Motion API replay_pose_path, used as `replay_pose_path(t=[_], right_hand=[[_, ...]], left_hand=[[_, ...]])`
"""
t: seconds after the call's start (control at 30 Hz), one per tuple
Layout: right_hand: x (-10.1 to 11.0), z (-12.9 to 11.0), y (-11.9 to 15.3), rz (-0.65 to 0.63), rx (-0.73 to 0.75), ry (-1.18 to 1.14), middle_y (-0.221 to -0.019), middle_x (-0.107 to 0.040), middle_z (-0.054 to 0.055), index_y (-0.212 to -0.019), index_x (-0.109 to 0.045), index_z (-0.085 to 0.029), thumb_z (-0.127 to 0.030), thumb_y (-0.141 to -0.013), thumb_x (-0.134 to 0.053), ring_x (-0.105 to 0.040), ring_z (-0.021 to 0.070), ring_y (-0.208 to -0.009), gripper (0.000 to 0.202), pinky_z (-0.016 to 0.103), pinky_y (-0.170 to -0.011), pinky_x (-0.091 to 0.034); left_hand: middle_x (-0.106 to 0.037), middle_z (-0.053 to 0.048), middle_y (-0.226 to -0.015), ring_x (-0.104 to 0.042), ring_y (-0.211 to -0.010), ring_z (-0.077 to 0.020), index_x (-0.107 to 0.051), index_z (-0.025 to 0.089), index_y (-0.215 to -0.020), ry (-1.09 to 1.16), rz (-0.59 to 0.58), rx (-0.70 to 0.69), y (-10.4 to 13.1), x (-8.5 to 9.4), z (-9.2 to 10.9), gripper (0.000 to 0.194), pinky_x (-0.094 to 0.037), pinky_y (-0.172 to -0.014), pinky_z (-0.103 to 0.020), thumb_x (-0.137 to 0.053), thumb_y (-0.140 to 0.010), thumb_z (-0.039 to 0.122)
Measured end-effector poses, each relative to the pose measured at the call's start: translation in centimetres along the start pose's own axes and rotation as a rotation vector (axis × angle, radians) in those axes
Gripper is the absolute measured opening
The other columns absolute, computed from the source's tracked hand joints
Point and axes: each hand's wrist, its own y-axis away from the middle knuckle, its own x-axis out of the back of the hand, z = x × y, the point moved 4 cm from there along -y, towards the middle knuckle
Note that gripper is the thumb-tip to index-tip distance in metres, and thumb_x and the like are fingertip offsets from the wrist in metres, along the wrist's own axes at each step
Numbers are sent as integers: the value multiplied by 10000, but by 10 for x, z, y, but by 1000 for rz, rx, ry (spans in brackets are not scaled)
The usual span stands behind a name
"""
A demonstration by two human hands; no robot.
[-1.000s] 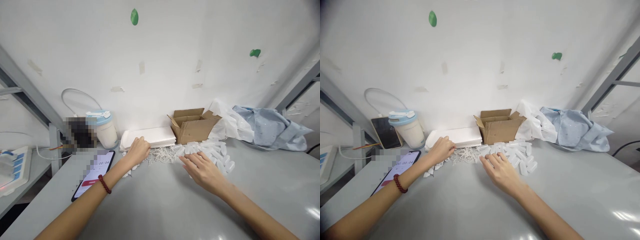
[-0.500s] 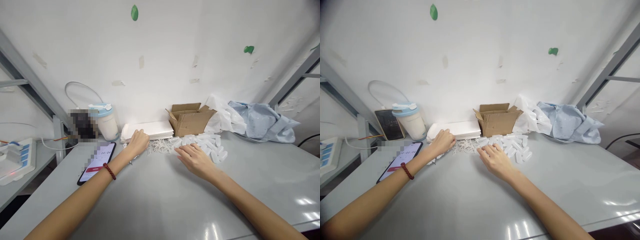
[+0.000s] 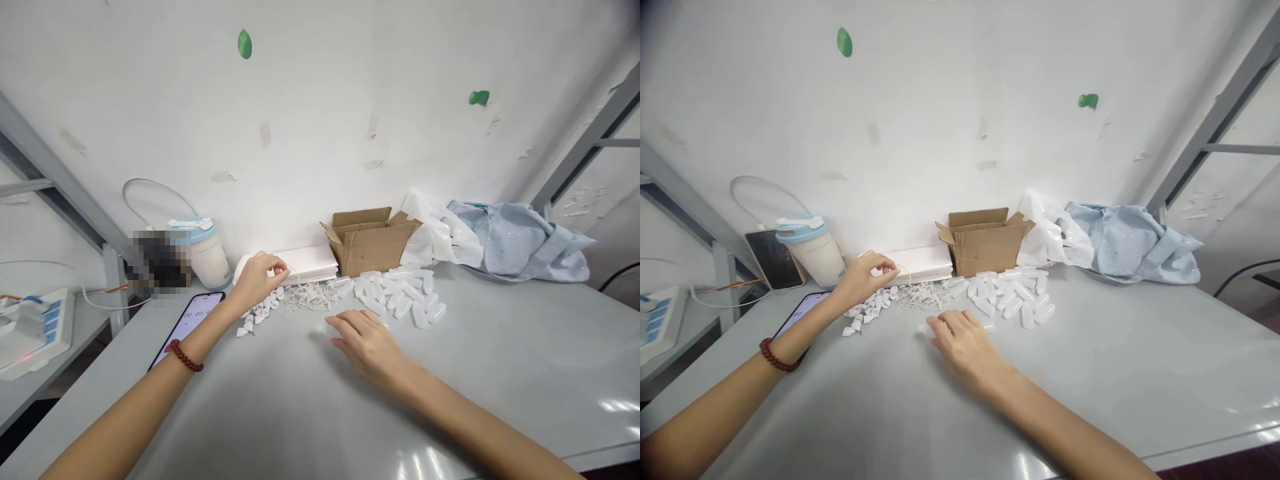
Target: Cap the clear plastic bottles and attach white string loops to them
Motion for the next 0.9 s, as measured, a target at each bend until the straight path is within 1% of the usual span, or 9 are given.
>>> replay_pose_path(t=[0.17, 0.23, 0.3, 0.4, 0.5, 0.63, 0.7, 0.77, 0.9], right_hand=[[8, -13, -1, 10, -72, -125, -897, -639, 103, -1071, -523, -132, -134, -886, -480, -585, 202, -766, 190, 333, -657, -488], [9, -12, -2, 24, -105, -151, -926, -641, 113, -1103, -508, -142, -139, -890, -475, -596, 208, -792, 215, 339, -666, -500], [9, -9, -3, 47, -138, -183, -948, -645, 117, -1129, -491, -158, -147, -898, -464, -610, 210, -803, 232, 340, -666, -512], [4, -7, -3, 106, -177, -285, -936, -649, 98, -1128, -477, -182, -162, -907, -461, -630, 196, -812, 223, 321, -676, -531], [-7, -10, -6, 126, -204, -366, -937, -643, 94, -1131, -463, -182, -166, -905, -465, -639, 187, -839, 226, 313, -697, -544], [-27, -23, -16, 59, -196, -436, -997, -630, 121, -1165, -440, -165, -194, -904, -469, -640, 201, -897, 264, 348, -733, -552], [-35, -28, -18, 58, -194, -466, -1012, -626, 123, -1170, -437, -167, -211, -906, -466, -639, 204, -919, 269, 363, -749, -551], [-41, -31, -16, 58, -196, -480, -1011, -625, 119, -1172, -438, -170, -221, -908, -461, -637, 204, -926, 270, 369, -760, -548], [-45, -35, -6, -4, -182, -474, -965, -642, 107, -1165, -458, -170, -218, -903, -463, -641, 197, -881, 266, 350, -740, -547]], left_hand=[[-645, -29, -804, -567, -799, -184, -617, 196, -749, 100, 83, 5, 8, 27, 12, 159, -427, -743, -308, -540, -799, 326], [-653, -29, -813, -575, -797, -179, -623, 193, -746, 182, 116, 62, 18, 31, 16, 163, -431, -749, -299, -564, -794, 337], [-662, -32, -803, -583, -778, -177, -631, 184, -737, 323, 124, 193, 32, 27, 17, 187, -437, -734, -289, -602, -773, 365], [-666, -36, -756, -589, -715, -168, -650, 165, -766, 628, 81, 461, 60, 9, 15, 251, -445, -661, -266, -671, -714, 409], [-657, -21, -729, -587, -708, -141, -645, 156, -759, 878, 67, 601, 83, -5, 17, 242, -451, -695, -252, -712, -688, 378], [-667, -19, -753, -596, -721, -124, -639, 153, -802, 1168, -10, 690, 99, -11, 23, 261, -462, -741, -254, -759, -652, 330], [-665, -13, -739, -593, -701, -111, -638, 152, -801, 1232, -54, 697, 102, -12, 25, 253, -462, -741, -247, -763, -650, 312], [-664, -10, -731, -590, -683, -104, -642, 151, -796, 1214, -98, 695, 106, -13, 27, 235, -460, -733, -240, -757, -658, 302], [-660, -14, -722, -597, -680, -126, -655, 156, -789, 1097, -140, 688, 113, -17, 31, 210, -464, -693, -248, -736, -673, 311]])
